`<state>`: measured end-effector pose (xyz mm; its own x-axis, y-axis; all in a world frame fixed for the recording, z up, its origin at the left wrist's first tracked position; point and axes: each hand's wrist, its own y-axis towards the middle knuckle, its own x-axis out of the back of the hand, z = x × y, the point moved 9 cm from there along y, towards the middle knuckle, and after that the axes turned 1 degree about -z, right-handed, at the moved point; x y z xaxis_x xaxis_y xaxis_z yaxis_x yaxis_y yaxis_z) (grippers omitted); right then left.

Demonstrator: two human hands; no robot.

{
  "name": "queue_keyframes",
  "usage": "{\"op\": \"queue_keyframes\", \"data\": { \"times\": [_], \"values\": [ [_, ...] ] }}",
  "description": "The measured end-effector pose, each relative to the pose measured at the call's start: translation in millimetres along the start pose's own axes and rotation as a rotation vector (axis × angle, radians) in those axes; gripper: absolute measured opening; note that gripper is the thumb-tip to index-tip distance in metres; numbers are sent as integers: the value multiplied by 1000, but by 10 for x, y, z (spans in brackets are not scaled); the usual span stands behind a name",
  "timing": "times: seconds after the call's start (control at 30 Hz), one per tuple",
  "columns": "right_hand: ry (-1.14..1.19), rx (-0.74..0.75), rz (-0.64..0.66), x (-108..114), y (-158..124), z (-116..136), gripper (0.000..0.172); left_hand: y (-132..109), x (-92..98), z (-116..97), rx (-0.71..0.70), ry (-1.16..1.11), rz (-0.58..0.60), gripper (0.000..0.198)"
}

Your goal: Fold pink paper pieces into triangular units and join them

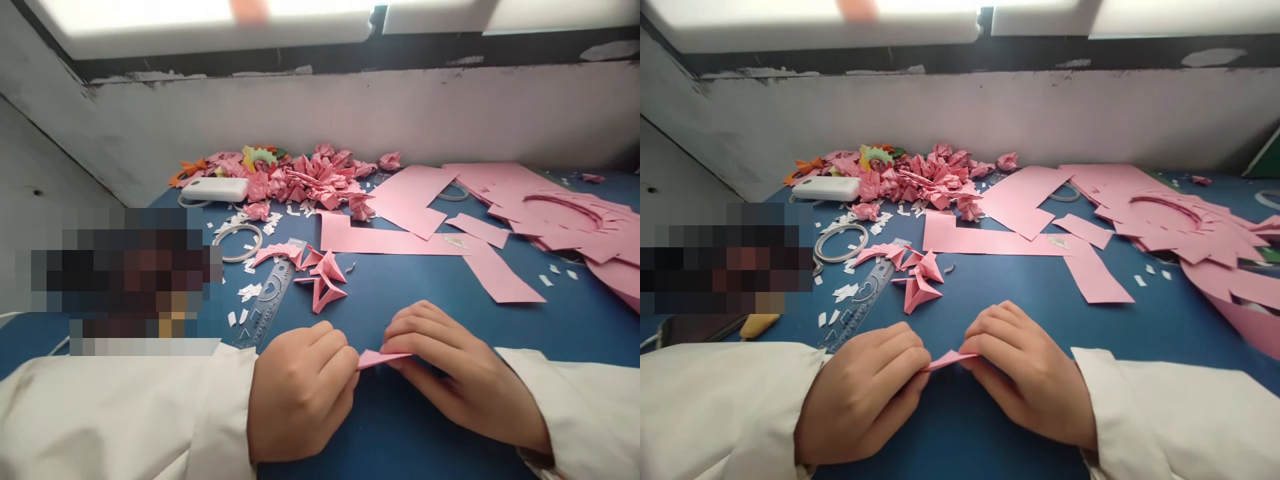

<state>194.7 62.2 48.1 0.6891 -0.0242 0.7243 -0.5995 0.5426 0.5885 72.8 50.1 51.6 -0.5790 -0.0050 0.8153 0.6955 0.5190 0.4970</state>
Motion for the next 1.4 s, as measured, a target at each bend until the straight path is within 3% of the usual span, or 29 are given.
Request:
{"op": "queue_keyframes", "data": {
  "times": [0.2,0.47,0.8,0.97,1.1,1.23,1.4],
  "values": [
    [170,-34,19,-42,101,61,18,83,-83,117,141,-166,131,25],
    [235,-137,88,-102,155,0,27,69,-234,291,379,-497,261,28],
    [293,-336,67,-154,90,-183,40,70,-408,448,647,-689,347,33],
    [284,-430,66,-74,-196,-252,44,73,-408,439,677,-787,354,32],
    [268,-452,48,-55,-339,-302,39,75,-387,435,666,-805,342,30],
    [294,-364,58,-66,-175,-247,36,97,-369,423,611,-792,328,28],
    [354,-281,104,-114,106,-128,50,99,-351,359,519,-760,317,27]
  ]
}}
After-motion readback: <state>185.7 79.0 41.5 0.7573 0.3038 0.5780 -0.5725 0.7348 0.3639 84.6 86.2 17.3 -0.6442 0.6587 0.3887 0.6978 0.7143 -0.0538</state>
